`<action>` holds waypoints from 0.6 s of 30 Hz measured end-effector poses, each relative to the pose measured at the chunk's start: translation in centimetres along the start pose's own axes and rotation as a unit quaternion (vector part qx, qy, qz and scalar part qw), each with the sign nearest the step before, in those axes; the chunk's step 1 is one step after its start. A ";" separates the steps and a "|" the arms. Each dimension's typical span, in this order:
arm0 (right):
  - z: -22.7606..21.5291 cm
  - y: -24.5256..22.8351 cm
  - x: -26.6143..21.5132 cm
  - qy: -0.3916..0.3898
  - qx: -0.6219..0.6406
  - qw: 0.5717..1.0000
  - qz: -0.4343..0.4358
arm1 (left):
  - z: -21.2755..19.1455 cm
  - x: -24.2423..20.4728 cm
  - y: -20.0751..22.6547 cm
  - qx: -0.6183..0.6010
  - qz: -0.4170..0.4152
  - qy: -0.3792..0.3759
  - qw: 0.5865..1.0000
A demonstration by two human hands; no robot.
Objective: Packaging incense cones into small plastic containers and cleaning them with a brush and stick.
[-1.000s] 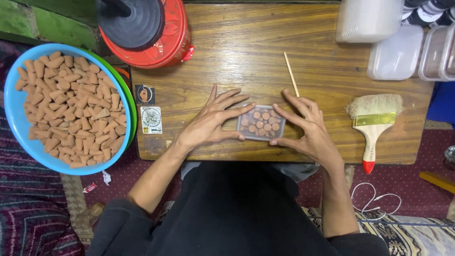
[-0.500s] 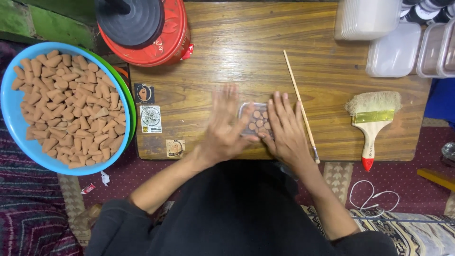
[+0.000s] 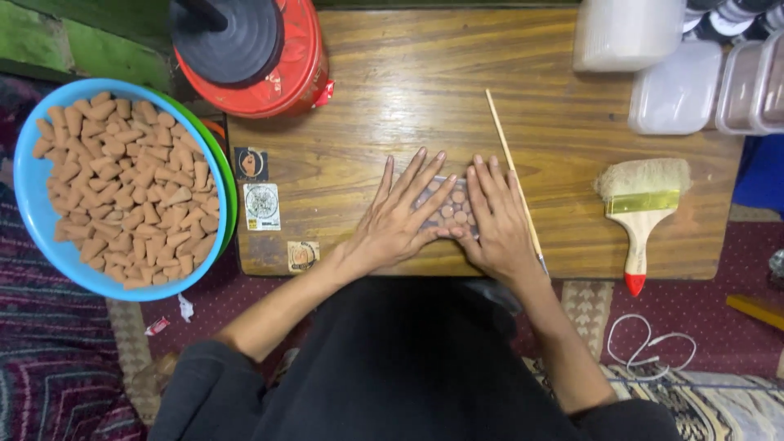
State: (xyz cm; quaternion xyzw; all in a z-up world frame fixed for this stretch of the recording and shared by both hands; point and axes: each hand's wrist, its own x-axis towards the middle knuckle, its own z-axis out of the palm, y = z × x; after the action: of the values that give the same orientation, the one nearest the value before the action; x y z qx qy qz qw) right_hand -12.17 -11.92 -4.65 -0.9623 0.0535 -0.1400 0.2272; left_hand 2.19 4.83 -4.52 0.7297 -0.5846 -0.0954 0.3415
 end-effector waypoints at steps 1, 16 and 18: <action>-0.6 -0.5 0.1 -0.001 0.000 1.000 0.002 | -0.2 -0.1 0.2 -0.001 0.000 -0.001 1.000; -2.1 -0.7 -0.6 0.022 0.406 0.907 0.110 | -3.8 1.5 0.2 -0.309 0.006 0.027 0.951; -1.4 -0.4 -1.1 0.006 0.512 0.847 0.143 | -4.3 1.8 1.1 -0.348 0.024 0.038 0.937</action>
State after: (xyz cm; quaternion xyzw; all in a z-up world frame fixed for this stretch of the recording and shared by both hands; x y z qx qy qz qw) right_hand -13.58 -11.99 -3.52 -0.6904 0.1127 -0.1197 0.7045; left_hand 4.14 4.71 -0.16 0.5542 -0.5191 -0.2563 0.5981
